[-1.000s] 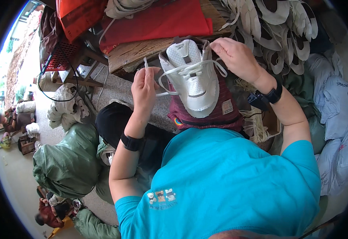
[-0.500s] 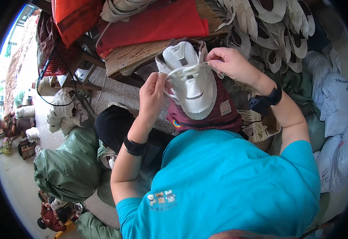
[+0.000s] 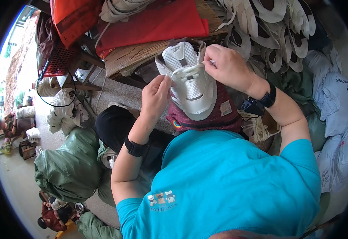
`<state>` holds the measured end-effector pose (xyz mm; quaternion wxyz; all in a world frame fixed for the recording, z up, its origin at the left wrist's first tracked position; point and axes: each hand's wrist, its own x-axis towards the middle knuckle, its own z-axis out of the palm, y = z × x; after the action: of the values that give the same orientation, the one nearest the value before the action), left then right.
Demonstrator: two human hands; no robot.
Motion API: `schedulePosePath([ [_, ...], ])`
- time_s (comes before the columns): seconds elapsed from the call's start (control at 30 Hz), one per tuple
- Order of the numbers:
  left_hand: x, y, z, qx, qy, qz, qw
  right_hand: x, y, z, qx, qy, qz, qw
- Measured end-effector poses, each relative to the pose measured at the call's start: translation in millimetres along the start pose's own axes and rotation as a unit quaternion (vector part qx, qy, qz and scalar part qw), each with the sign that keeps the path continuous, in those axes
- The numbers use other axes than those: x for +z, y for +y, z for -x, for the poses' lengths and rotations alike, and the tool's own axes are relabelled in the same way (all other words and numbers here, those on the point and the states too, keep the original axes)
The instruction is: The person sits on the floor and threads white shoelaces through the eyelets of a white shoe. They pull the laces tight and adjust the fit, then place the shoe aside and pick up another shoe to repeat the process.
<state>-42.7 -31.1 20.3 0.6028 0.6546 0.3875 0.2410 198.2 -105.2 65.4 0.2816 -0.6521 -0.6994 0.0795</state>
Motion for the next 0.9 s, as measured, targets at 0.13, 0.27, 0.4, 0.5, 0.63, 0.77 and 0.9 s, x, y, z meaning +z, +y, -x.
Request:
schedulePosePath([
  [0.13, 1, 4, -3, -0.005, 0.002, -0.020, 1.000, 12, -4, 1, -0.124, 0.051, 0.142, 0.981],
  [0.27, -2, 0, -8, -0.008, -0.001, -0.053, 0.999, 1, -5, -1, -0.169, 0.001, 0.165, 0.972],
  [0.4, -3, 10, -11, 0.007, 0.016, -0.189, 0.982, -20, -10, -9, -0.210, -0.036, 0.207, 0.955],
  [0.5, -5, 27, -15, 0.049, -0.008, -0.331, 0.942, -20, -2, -23, -0.237, 0.010, 0.142, 0.961],
  [0.63, -13, 51, -21, 0.053, -0.054, -0.423, 0.903, -27, 18, -40, -0.198, -0.157, 0.015, 0.967],
  [0.77, -12, 46, -24, 0.143, -0.038, -0.472, 0.869, -29, 22, -44, -0.215, -0.195, 0.044, 0.956],
  [0.9, -18, 63, -27, 0.223, -0.010, -0.376, 0.899, -25, 35, -33, -0.252, -0.136, 0.044, 0.957],
])
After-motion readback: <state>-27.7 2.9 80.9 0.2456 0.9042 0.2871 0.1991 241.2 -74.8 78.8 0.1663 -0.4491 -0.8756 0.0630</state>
